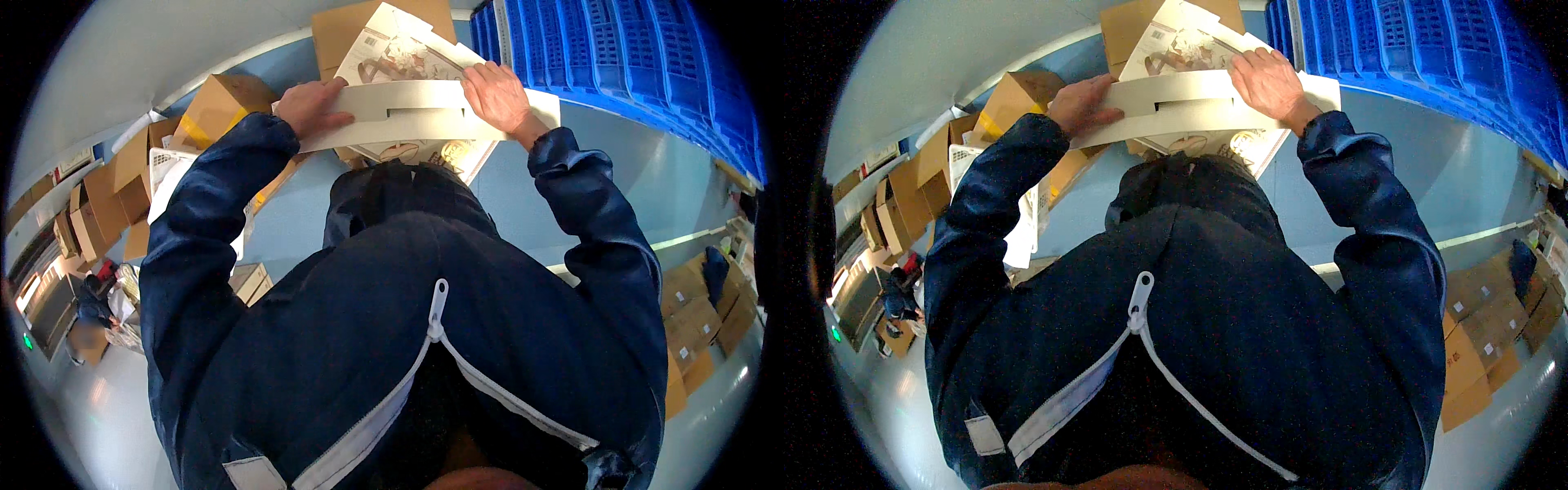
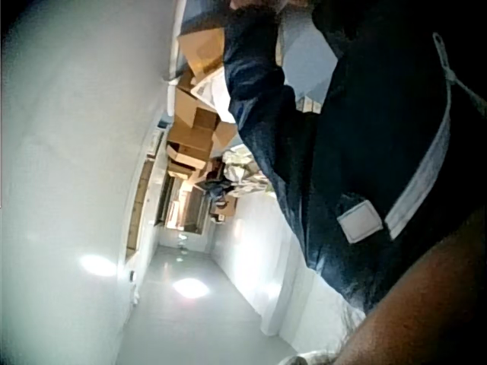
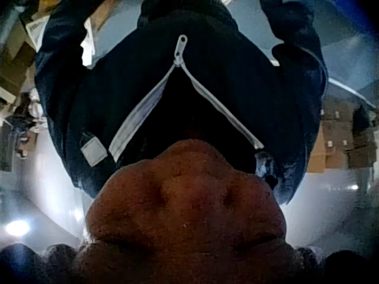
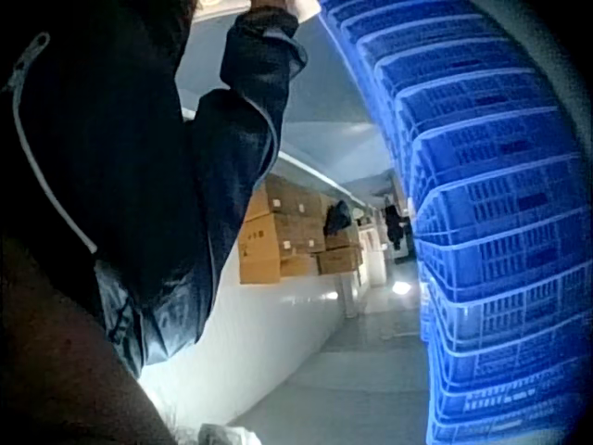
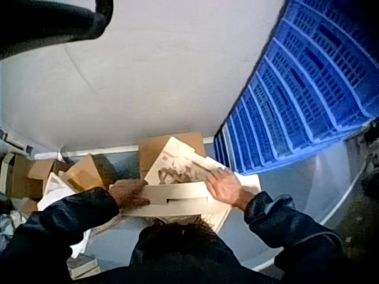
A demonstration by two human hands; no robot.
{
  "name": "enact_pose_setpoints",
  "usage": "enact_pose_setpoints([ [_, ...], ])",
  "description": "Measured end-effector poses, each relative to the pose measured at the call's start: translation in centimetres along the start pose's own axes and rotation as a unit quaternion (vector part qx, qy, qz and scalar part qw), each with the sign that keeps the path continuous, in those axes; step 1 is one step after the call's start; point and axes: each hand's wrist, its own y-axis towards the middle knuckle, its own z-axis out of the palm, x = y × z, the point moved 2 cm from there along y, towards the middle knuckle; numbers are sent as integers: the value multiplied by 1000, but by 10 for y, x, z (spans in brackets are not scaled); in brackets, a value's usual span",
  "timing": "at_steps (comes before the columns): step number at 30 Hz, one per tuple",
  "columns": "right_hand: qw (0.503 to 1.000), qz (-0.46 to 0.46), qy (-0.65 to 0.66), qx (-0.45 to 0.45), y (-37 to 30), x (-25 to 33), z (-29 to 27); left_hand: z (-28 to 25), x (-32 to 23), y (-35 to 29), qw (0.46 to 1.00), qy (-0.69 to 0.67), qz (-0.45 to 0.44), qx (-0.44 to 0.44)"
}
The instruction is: The person assembles flat-packed cardboard boxes by folding and interlocking the flaps. After assembling several boxes, the person places a pre-filled compartmentalized tray into one of the boxes and closes the lid.
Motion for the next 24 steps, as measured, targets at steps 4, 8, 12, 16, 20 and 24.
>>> enact_pose_setpoints([
  [4, 1000, -4, -5, -22, -5, 0, 3, 4, -3, -2, 999, 7, 29, -41],
  [8, 1000, -5, -29, 1, 0, -2, 1, 13, 2, -1, 996, 49, 43, -60],
  [12, 999, 21, 24, 13, -9, 5, -5, 9, -2, -5, 998, 7, 59, -22],
  [16, 986, 119, 108, -32, -11, 0, -10, 2, -7, -8, 990, 25, 109, -86],
  [20, 979, 160, 102, -75, -24, -15, -10, 12, -6, -17, 988, 53, 106, -103],
  [24, 999, 42, -3, 2, -23, -6, -16, 11, -16, -25, 987, 71, 105, -101],
])
